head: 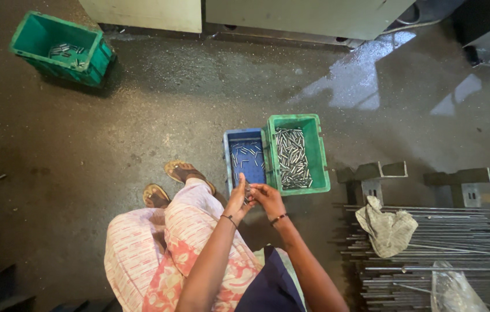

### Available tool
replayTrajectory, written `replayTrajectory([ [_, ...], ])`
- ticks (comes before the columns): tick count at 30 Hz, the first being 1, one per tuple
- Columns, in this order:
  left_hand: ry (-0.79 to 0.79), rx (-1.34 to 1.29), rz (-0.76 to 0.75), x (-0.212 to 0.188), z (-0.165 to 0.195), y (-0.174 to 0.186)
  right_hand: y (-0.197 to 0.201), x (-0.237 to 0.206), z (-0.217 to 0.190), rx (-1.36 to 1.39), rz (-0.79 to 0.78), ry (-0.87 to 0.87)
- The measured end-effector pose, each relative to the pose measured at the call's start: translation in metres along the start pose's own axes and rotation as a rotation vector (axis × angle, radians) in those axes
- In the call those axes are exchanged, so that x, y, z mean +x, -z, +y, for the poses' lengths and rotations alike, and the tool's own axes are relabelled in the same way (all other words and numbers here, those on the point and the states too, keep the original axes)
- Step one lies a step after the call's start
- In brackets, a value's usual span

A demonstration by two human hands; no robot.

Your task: The person sits on the floor and sorts small metal parts by hand, transferring them between a blue and a green plastic bin. The person repeatedly picks up parts from one bin and places them into the other, maintaining a steady sorting rhythm.

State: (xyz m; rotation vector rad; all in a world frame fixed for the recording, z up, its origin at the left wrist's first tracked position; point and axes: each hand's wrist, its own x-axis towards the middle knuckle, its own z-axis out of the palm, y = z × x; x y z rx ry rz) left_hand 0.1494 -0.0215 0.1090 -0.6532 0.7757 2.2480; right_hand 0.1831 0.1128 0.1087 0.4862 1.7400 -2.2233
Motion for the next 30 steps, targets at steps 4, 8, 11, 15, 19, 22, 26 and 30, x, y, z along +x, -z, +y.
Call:
replayTrajectory([
  [4,0.007,0.017,0.073,0.000,-0.002,-0.002,0.003,-0.002,0.003,0.078,-0.041,-0.012],
  [8,-0.001,-0.039,0.107,0.001,-0.005,-0.002,0.003,-0.005,0.010,-0.042,0.004,0.091],
  [11,0.097,0.057,0.156,0.004,0.000,0.000,0.005,-0.010,0.012,0.181,-0.066,-0.038],
  [15,0.096,-0.125,0.182,0.007,0.008,-0.001,0.005,-0.022,0.002,0.166,-0.139,0.007],
  [19,-0.026,-0.300,0.166,0.005,0.009,-0.001,0.005,-0.022,-0.008,0.315,-0.166,0.005],
  [22,-0.016,-0.294,0.130,0.004,0.010,-0.001,0.004,-0.014,-0.004,0.185,-0.066,-0.072],
  [26,-0.060,-0.331,0.083,0.004,0.007,-0.003,-0.006,-0.013,0.015,-0.374,0.120,0.079],
  [30,-0.075,-0.361,0.116,0.004,0.007,-0.002,-0.006,-0.014,0.018,-0.647,0.185,0.035],
])
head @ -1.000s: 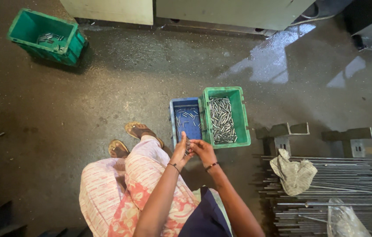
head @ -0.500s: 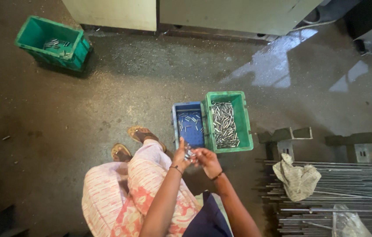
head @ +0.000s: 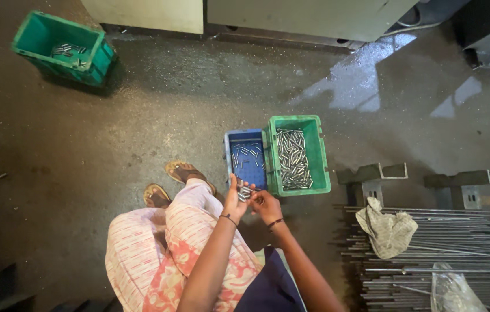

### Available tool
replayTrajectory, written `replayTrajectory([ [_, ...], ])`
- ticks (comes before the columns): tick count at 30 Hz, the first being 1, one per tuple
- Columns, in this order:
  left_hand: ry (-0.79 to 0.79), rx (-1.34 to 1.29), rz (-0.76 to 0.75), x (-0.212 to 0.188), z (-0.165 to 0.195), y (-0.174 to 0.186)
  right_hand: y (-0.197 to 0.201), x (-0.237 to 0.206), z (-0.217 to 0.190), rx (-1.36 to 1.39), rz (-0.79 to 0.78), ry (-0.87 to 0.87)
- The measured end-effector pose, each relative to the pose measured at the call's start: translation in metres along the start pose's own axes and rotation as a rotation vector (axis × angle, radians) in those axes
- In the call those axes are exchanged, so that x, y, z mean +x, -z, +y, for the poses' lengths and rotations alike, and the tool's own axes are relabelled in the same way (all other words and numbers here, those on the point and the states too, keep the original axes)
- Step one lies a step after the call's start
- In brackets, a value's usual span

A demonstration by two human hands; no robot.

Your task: The person sits on the floor and sorts small metal parts by hand, transferring them between a blue and a green plastic bin. The person repeatedly picks up parts from one bin and places them into the other, maintaining a steady sorting rhythm.

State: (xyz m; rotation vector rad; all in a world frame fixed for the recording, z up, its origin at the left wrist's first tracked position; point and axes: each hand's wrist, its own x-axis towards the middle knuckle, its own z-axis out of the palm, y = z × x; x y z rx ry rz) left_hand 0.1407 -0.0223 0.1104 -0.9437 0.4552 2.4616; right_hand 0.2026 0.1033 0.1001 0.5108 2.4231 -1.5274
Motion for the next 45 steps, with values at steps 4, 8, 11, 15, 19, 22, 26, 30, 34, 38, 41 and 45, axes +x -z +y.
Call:
replayTrajectory([
  [4,0.020,-0.020,-0.040,0.000,0.005,0.000,0.027,0.005,-0.018,0.725,-0.381,-0.281],
  [8,0.093,0.112,-0.067,-0.003,0.002,-0.001,0.037,0.005,-0.032,0.830,-0.348,-0.193],
  [11,0.061,0.126,-0.093,-0.006,-0.001,-0.002,0.023,0.008,-0.031,0.767,-0.295,-0.096],
  [15,0.096,0.276,-0.118,-0.007,0.000,0.000,0.009,0.018,-0.018,0.641,-0.234,-0.062],
  [19,0.064,0.260,-0.110,-0.004,-0.001,0.003,0.010,0.021,-0.009,0.535,-0.186,-0.026],
  [22,0.079,0.262,-0.119,-0.004,-0.003,0.004,0.012,0.022,-0.009,0.511,-0.167,-0.044],
  [26,0.028,0.336,-0.079,-0.006,-0.002,0.001,0.009,0.025,-0.011,0.530,-0.153,-0.048],
  [30,0.038,0.369,-0.040,-0.010,0.000,-0.001,0.009,0.026,-0.006,0.575,-0.172,-0.076],
  [34,0.045,0.382,-0.005,-0.008,0.001,0.000,0.014,0.020,-0.001,0.624,-0.245,-0.036],
  [38,-0.034,0.207,0.154,-0.002,0.008,-0.001,0.019,0.006,-0.003,0.740,-0.404,0.019],
  [41,-0.024,0.053,-0.082,-0.002,0.013,-0.002,0.025,0.006,-0.007,0.818,-0.376,0.007],
  [45,0.044,0.043,-0.005,-0.003,0.010,-0.004,0.018,0.022,-0.009,0.454,-0.131,-0.058],
])
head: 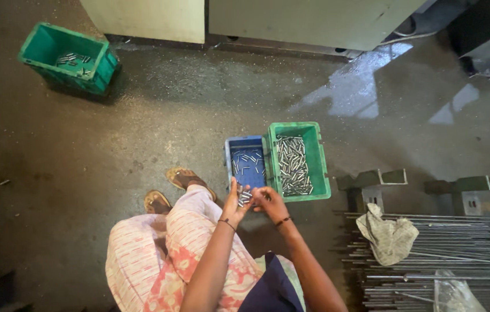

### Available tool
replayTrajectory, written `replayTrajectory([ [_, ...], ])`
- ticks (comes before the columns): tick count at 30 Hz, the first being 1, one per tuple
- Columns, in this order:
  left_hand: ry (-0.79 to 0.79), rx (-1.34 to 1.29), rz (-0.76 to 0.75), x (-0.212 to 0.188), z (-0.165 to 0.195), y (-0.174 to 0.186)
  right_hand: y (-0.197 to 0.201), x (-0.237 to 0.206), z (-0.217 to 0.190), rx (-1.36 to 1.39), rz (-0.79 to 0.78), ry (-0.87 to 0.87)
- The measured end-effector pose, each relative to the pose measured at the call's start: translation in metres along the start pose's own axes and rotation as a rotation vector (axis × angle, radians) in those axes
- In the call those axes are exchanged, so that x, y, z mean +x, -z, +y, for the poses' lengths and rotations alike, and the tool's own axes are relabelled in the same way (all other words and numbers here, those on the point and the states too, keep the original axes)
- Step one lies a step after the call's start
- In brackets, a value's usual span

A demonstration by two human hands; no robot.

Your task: The person sits on the floor and sorts small metal parts by hand, transferring them between a blue and a green plastic bin. The person repeatedly picks up parts from one bin and places them into the other, maintaining a steady sorting rhythm.

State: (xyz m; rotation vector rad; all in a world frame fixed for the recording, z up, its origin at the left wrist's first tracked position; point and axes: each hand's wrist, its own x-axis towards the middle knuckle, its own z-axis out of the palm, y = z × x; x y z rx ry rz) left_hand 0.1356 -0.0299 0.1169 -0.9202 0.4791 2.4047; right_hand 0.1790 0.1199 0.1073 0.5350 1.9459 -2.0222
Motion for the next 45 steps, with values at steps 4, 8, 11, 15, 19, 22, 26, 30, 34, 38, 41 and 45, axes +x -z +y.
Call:
replayTrajectory([
  [4,0.040,0.092,-0.086,-0.003,-0.005,0.001,-0.012,0.001,0.008,-0.365,0.105,0.303],
  [8,0.019,0.114,-0.159,-0.003,-0.003,0.004,-0.013,-0.002,0.010,-0.492,0.052,0.342],
  [11,0.015,0.116,-0.140,-0.003,-0.003,0.004,-0.009,0.000,0.005,-0.613,0.023,0.503],
  [15,0.022,0.079,-0.123,-0.004,-0.005,0.002,-0.004,0.003,-0.002,-0.598,0.019,0.174],
  [19,0.042,0.025,-0.174,-0.004,-0.003,0.000,-0.001,0.001,-0.006,-0.643,-0.013,0.191],
  [22,0.120,0.056,-0.145,-0.003,-0.003,0.000,-0.002,0.000,-0.009,-0.399,0.029,-0.030],
  [26,0.161,0.080,-0.244,-0.003,-0.005,0.002,-0.004,0.002,-0.010,0.018,-0.057,-0.033],
  [30,0.078,0.173,-0.164,-0.002,-0.006,0.004,-0.006,0.005,-0.007,0.194,-0.123,-0.053],
  [34,-0.020,0.236,-0.109,-0.005,-0.006,0.003,-0.008,0.008,0.000,0.120,-0.074,-0.036],
  [38,-0.048,0.288,-0.068,-0.009,-0.006,0.000,-0.007,0.008,0.006,0.156,-0.073,-0.027],
  [41,-0.024,0.336,-0.015,-0.009,-0.006,-0.001,-0.006,0.006,0.010,0.280,-0.134,-0.052],
  [45,0.003,0.267,-0.039,-0.007,-0.008,0.003,-0.011,0.004,0.014,-0.015,-0.008,0.063],
])
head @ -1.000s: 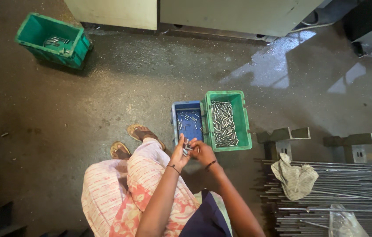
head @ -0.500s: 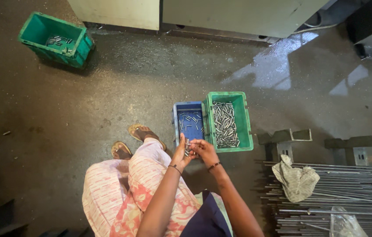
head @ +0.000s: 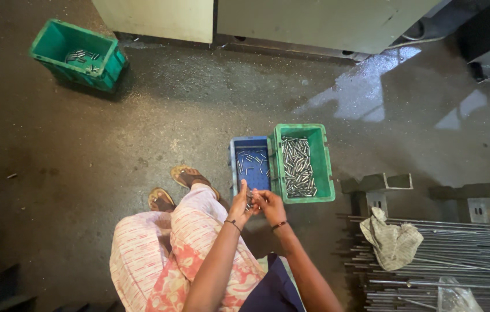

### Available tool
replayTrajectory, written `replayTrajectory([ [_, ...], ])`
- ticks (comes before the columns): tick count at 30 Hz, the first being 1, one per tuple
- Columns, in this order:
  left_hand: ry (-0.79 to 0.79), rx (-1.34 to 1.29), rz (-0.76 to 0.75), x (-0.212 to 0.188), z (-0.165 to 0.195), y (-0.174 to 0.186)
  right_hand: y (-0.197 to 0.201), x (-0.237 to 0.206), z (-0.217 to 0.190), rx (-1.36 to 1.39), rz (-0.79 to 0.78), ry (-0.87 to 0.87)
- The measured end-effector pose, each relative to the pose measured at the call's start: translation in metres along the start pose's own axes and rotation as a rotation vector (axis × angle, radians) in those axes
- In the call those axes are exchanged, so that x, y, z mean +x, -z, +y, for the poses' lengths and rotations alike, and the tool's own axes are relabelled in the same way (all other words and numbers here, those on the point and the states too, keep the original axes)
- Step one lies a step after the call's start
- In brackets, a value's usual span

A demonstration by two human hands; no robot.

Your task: The person sits on the floor and sorts small metal parts by hand, transferring them between a blue and a green plastic bin. The person repeatedly picks up parts from one bin and places them into the other, maintaining a steady sorting rhythm.

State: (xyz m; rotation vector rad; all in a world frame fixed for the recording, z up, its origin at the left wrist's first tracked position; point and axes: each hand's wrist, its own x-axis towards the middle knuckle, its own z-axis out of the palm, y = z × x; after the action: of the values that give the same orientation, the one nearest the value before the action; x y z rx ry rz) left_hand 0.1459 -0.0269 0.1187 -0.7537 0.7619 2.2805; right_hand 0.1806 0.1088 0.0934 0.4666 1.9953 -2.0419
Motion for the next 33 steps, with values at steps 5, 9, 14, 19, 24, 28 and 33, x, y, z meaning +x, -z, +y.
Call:
replayTrajectory([
  [5,0.047,0.002,-0.021,0.002,0.001,0.004,-0.002,-0.005,0.004,0.262,-0.055,-0.140],
  [9,0.037,-0.021,0.049,0.000,-0.002,0.002,0.003,-0.004,0.007,0.161,-0.078,-0.025],
  [14,0.076,-0.014,0.067,0.000,0.000,-0.002,0.009,-0.006,0.005,0.230,-0.137,-0.105],
  [19,0.023,-0.286,0.055,0.004,0.014,-0.001,0.003,-0.032,0.000,0.619,-0.331,-0.184],
  [24,-0.050,-0.385,0.081,0.006,0.019,-0.005,0.012,-0.021,-0.022,0.567,-0.105,-0.161],
  [28,-0.059,-0.348,0.042,0.004,0.014,-0.007,0.011,0.000,-0.027,0.235,-0.078,-0.132],
  [33,-0.093,-0.306,-0.056,0.000,0.013,-0.005,-0.008,0.003,-0.018,-0.128,0.004,-0.124],
])
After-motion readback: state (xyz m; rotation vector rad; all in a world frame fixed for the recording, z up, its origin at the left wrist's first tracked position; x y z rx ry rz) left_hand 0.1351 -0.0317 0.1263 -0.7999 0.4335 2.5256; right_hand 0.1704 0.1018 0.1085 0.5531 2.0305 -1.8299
